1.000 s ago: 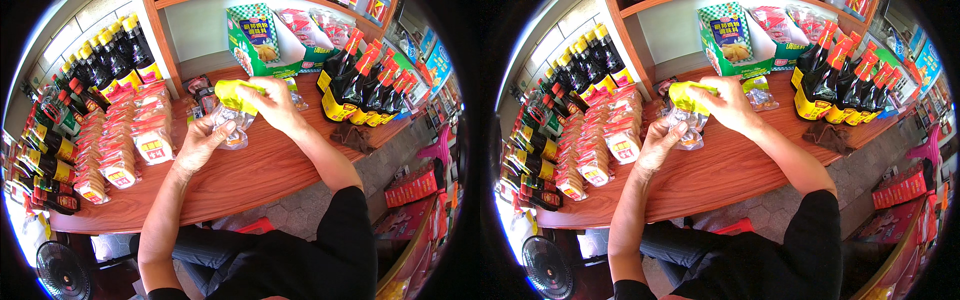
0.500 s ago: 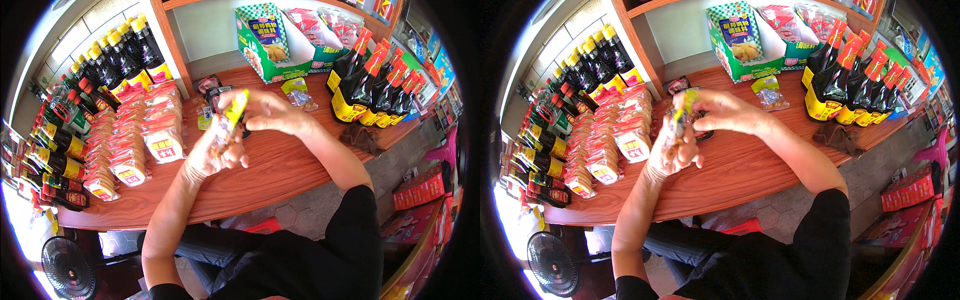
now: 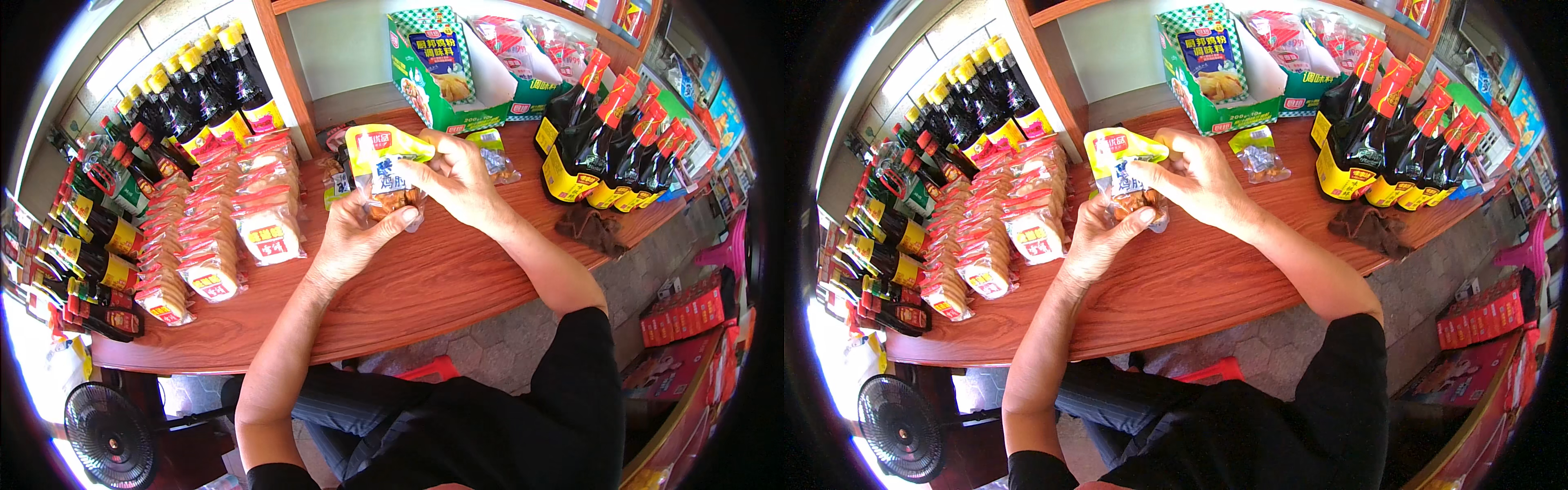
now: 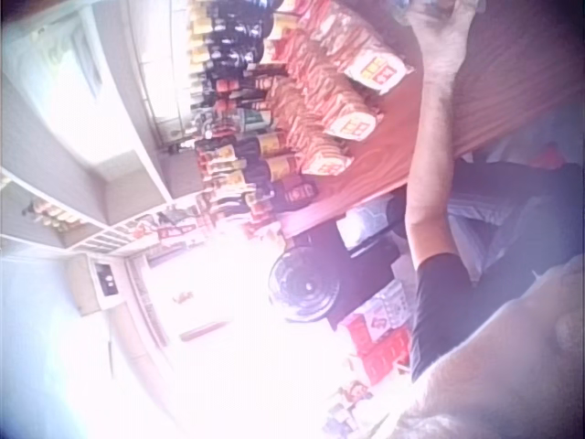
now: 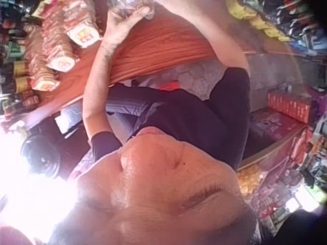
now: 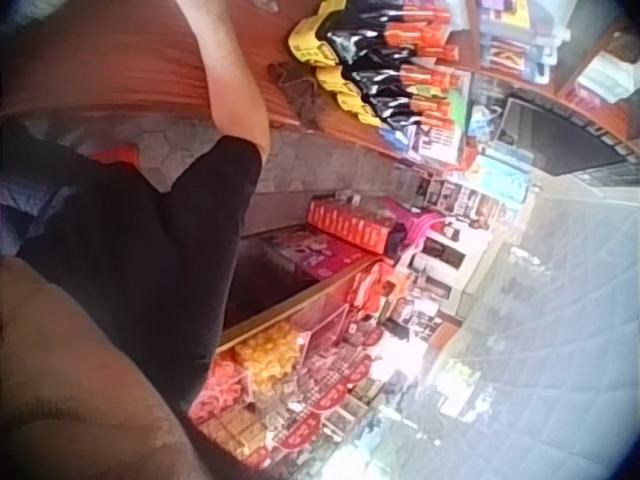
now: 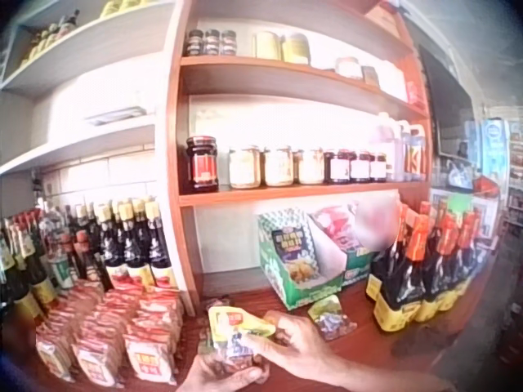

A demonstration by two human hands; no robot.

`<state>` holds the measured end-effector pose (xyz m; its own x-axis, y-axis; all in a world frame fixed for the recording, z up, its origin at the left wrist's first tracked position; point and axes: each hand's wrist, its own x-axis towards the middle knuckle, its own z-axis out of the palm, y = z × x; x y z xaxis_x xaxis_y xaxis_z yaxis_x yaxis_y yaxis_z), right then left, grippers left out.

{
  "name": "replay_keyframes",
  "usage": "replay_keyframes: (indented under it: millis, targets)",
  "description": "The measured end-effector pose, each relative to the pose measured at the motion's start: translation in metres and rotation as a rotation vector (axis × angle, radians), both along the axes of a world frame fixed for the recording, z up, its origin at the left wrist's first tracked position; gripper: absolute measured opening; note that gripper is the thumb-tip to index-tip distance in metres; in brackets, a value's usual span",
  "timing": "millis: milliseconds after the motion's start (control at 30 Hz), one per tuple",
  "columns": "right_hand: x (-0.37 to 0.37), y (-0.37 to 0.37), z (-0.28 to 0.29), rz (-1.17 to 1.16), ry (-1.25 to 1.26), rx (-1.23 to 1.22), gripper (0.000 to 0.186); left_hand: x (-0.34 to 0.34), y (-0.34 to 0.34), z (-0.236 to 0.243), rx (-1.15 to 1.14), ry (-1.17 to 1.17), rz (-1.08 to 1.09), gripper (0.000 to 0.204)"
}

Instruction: The person picks up and inspects various packaged snack items on a wooden table, then stacks them into neat piles. The person handles small snack packets and larger round snack packages, arranging them in rows.

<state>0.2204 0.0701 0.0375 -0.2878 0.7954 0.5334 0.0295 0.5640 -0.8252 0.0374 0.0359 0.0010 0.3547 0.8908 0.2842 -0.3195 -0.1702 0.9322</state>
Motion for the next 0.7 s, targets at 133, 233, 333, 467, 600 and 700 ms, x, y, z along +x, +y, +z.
replay_keyframes:
  millis: [133, 233, 333, 467, 600, 700]
  targets:
    - [0.003, -0.001, 0.003, -0.005, 0.013, -0.041, 0.030, -0.003, -0.003, 0.008, -0.007, 0.064, -0.078, 0.035]
    - [0.002, 0.000, 0.006, 0.039, 0.070, -0.108, 0.031, -0.008, 0.000, 0.010, -0.020, 0.054, -0.115, 0.034]
    - [0.004, 0.007, 0.008, 0.050, 0.046, -0.088, 0.032, -0.011, 0.002, 0.012, -0.004, 0.122, -0.071, 0.024]
    - [0.007, 0.014, 0.004, -0.054, 0.099, -0.115, 0.029, -0.011, 0.005, 0.008, -0.077, 0.133, -0.013, 0.020]
    - [0.019, 0.027, -0.003, -0.106, 0.292, -0.152, 0.028, -0.006, 0.003, 0.007, 0.014, 0.149, 0.003, 0.020]
    - [0.041, 0.045, -0.001, -0.103, 0.457, -0.197, 0.030, -0.005, 0.006, -0.004, 0.098, 0.043, 0.065, 0.021]
